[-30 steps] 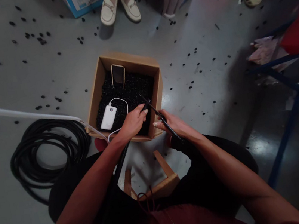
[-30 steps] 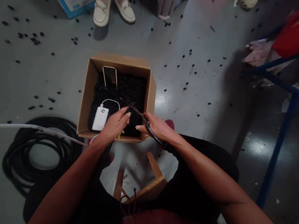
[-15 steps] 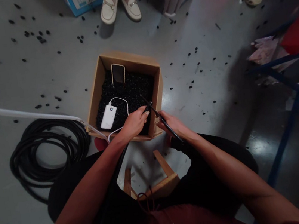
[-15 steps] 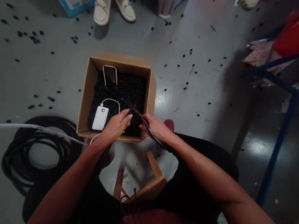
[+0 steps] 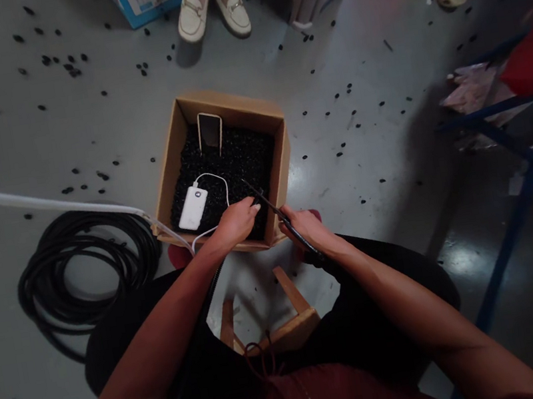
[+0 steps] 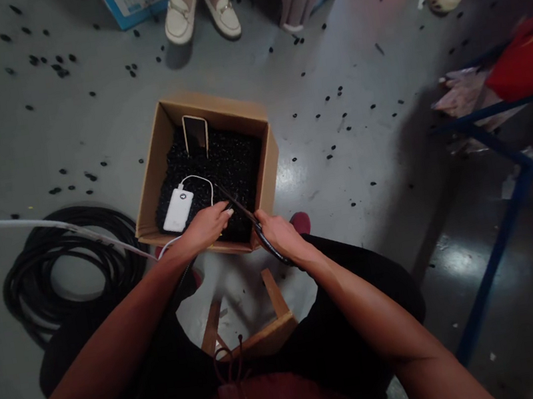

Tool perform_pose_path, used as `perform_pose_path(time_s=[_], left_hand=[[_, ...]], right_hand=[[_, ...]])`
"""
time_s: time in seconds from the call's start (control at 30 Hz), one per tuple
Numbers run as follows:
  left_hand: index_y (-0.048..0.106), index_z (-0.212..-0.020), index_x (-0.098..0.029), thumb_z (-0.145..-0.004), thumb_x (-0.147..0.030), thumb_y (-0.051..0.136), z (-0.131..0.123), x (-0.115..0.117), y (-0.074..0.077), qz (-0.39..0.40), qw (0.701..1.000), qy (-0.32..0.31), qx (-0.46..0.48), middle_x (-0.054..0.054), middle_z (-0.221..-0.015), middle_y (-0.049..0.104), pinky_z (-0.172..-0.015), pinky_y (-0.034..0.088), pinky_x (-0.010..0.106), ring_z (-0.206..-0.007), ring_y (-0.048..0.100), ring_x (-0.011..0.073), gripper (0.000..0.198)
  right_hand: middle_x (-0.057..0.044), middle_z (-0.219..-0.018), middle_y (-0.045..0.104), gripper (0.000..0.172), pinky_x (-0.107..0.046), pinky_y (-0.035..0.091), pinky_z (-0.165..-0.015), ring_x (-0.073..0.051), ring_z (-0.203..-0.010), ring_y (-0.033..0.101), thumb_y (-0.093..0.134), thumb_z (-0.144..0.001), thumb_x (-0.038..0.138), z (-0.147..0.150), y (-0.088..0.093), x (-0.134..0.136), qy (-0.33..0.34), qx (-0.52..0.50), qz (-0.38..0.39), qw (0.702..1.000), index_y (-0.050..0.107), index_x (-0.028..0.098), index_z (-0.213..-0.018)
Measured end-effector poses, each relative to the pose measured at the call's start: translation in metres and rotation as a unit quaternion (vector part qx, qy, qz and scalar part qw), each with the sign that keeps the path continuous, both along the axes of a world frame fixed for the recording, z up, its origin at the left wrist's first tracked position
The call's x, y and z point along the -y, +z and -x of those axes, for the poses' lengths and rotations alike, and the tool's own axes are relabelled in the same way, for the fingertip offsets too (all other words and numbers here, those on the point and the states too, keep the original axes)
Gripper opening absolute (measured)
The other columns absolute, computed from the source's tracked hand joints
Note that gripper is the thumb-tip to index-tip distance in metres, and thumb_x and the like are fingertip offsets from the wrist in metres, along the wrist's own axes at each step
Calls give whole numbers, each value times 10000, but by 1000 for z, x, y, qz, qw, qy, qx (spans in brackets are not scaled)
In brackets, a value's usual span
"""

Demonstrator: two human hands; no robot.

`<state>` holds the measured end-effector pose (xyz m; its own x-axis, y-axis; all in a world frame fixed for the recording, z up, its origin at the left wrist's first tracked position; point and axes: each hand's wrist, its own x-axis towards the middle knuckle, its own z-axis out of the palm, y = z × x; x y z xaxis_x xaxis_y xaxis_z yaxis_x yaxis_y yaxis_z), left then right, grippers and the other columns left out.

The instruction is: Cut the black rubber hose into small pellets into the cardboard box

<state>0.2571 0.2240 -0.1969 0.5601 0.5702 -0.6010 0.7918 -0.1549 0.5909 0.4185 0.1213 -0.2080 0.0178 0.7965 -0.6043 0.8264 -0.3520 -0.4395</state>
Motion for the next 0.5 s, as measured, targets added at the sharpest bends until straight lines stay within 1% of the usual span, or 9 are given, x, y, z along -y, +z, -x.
perform_pose_path(time_s=[0.17, 0.33, 0.43, 0.5], left_hand=[[614, -930, -133, -962, -270, 380, 1, 1, -5, -9, 1000, -21, -20, 69, -766, 657, -619, 361, 257, -666, 576, 161, 273], [610, -912, -138, -963, -264, 376, 2, 0, -10, 0, 999, -24, -23, 63, -769, 657, -627, 368, 250, -666, 574, 152, 270], [618, -897, -132, -956, -253, 378, 2, -1, -11, 12, 1000, -13, -19, 70, -775, 661, -639, 377, 258, -681, 575, 158, 275], [625, -899, -131, -941, -249, 395, 1, -2, -10, 26, 1000, 16, -2, 62, -759, 654, -649, 385, 260, -688, 571, 158, 262]], right_hand=[[-76, -768, 673, 257, -272, 307, -592, -209, -653, 581, 359, -903, 325, 1, 3, 0, 20, 24, 8, 999, 549, 210, -1033], [-86, -805, 695, 274, -265, 304, -584, -207, -672, 609, 365, -908, 340, 1, -1, 1, 32, 51, 22, 998, 558, 204, -1046], [-86, -805, 698, 276, -263, 304, -582, -206, -679, 618, 370, -906, 346, 0, -4, 0, 35, 64, 26, 997, 566, 203, -1037], [-89, -810, 700, 276, -267, 311, -589, -215, -692, 624, 377, -903, 344, -2, -5, -1, 39, 70, 37, 996, 572, 205, -1041]])
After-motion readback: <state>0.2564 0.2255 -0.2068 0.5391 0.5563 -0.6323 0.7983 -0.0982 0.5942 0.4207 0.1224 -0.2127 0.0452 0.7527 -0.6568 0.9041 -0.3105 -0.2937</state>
